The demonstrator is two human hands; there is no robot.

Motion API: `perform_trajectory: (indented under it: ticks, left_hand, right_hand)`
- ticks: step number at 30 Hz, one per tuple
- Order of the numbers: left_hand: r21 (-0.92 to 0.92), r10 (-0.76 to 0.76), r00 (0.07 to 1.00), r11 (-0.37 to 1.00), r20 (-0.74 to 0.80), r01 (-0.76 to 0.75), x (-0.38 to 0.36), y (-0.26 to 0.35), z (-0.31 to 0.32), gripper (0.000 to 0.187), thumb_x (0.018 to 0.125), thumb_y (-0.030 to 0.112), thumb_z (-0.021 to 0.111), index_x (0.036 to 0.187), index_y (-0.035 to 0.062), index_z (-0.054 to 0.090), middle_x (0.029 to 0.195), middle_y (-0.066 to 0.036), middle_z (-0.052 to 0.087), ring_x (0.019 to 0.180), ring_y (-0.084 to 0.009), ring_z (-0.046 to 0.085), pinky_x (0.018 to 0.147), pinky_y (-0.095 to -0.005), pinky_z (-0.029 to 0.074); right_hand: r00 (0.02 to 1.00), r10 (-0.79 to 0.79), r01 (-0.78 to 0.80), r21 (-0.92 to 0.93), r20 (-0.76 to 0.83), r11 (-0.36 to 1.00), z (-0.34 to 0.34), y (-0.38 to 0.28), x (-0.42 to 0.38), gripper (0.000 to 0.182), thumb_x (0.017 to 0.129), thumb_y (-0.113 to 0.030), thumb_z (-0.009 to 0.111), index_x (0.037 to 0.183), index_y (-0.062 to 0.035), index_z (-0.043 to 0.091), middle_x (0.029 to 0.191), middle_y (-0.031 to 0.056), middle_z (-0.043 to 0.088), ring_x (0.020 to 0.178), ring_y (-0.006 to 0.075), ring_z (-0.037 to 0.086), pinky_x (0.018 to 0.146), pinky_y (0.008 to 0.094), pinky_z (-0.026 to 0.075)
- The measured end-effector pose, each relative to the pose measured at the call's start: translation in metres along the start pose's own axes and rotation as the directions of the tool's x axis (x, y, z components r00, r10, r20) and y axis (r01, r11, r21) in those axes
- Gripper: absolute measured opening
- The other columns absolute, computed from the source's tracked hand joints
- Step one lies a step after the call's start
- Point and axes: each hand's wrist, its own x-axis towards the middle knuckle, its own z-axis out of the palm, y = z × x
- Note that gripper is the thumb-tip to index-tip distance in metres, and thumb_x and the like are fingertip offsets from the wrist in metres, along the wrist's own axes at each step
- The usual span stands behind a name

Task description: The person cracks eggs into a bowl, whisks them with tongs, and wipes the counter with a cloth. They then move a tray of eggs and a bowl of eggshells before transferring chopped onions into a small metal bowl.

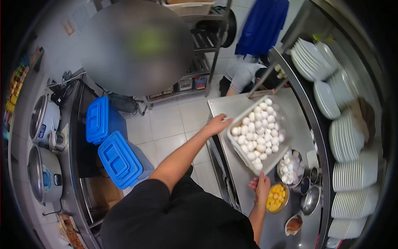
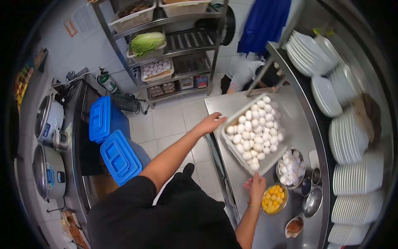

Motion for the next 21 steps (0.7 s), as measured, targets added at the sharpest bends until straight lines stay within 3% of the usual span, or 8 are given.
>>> perform_trajectory:
  ticks: [1, 4, 8, 11, 14, 21]
  left_hand:
    - [0.063, 0.024, 0.999, 0.998, 0.036, -0.026, 0.03, -0.001, 0.005, 0.079, 0.097, 0.064, 0.062, 0.139, -0.0035, 0.062, 0.135, -0.027, 0.068, 0.127, -0.0424, 0.065, 0.111, -0.0459, 0.05]
    - [0.138, 0.075, 0.977, 0.985, 0.2, -0.103, 0.081, 0.008, 0.019, 0.067, 0.099, 0.057, 0.063, 0.133, -0.0004, 0.065, 0.131, -0.026, 0.069, 0.121, -0.0413, 0.066, 0.106, -0.0448, 0.051]
    - [0.091, 0.156, 0.946, 0.978, 0.283, -0.188, 0.074, 0.031, 0.024, 0.05, 0.1, 0.048, 0.064, 0.121, 0.0019, 0.065, 0.118, -0.025, 0.071, 0.112, -0.0419, 0.068, 0.099, -0.0468, 0.053]
    - [0.112, 0.19, 0.941, 0.967, 0.28, -0.229, 0.067, 0.035, 0.026, 0.043, 0.101, 0.042, 0.064, 0.115, 0.0012, 0.063, 0.115, -0.025, 0.069, 0.109, -0.0426, 0.067, 0.097, -0.0497, 0.053]
    - [0.214, 0.199, 0.929, 0.938, 0.312, -0.273, 0.068, 0.036, 0.029, 0.044, 0.103, 0.04, 0.06, 0.117, -0.0011, 0.062, 0.123, -0.026, 0.066, 0.114, -0.0446, 0.065, 0.099, -0.0505, 0.052]
    - [0.229, 0.225, 0.929, 0.927, 0.295, -0.297, 0.053, 0.038, 0.02, 0.045, 0.103, 0.042, 0.06, 0.114, -0.0022, 0.062, 0.12, -0.029, 0.064, 0.113, -0.0463, 0.063, 0.098, -0.0509, 0.051]
  right_hand:
    - [0.994, 0.112, -0.112, 0.084, -0.002, 0.99, 0.01, -0.001, 0.004, 0.043, 0.103, -0.042, 0.068, 0.114, -0.0037, 0.052, 0.097, 0.0131, 0.066, 0.077, 0.0222, 0.069, 0.066, 0.0379, 0.064]
    - [0.976, 0.199, -0.134, 0.466, -0.093, 0.875, 0.035, -0.007, 0.004, 0.052, 0.101, -0.044, 0.07, 0.123, -0.0012, 0.05, 0.107, 0.0187, 0.061, 0.092, 0.0306, 0.069, 0.082, 0.0463, 0.063]
    - [0.961, 0.21, -0.044, 0.653, -0.178, 0.756, 0.046, 0.013, 0.015, 0.056, 0.098, -0.048, 0.072, 0.125, -0.0041, 0.048, 0.118, 0.0212, 0.06, 0.109, 0.033, 0.066, 0.095, 0.0504, 0.059]
    - [0.977, 0.213, -0.125, 0.798, -0.005, 0.59, 0.074, 0.027, 0.018, 0.056, 0.098, -0.045, 0.073, 0.13, -0.0034, 0.051, 0.121, 0.0184, 0.06, 0.116, 0.0307, 0.063, 0.102, 0.0481, 0.056]
    - [0.997, 0.064, -0.073, 0.798, 0.043, 0.598, 0.111, 0.018, 0.024, 0.055, 0.099, -0.04, 0.072, 0.135, -0.0028, 0.053, 0.124, 0.0154, 0.06, 0.117, 0.028, 0.061, 0.108, 0.0449, 0.052]
    - [0.993, 0.097, 0.001, 0.834, -0.065, 0.552, 0.125, 0.035, 0.03, 0.051, 0.1, -0.037, 0.069, 0.137, -0.0038, 0.056, 0.12, 0.0116, 0.063, 0.106, 0.0249, 0.063, 0.101, 0.0428, 0.055]
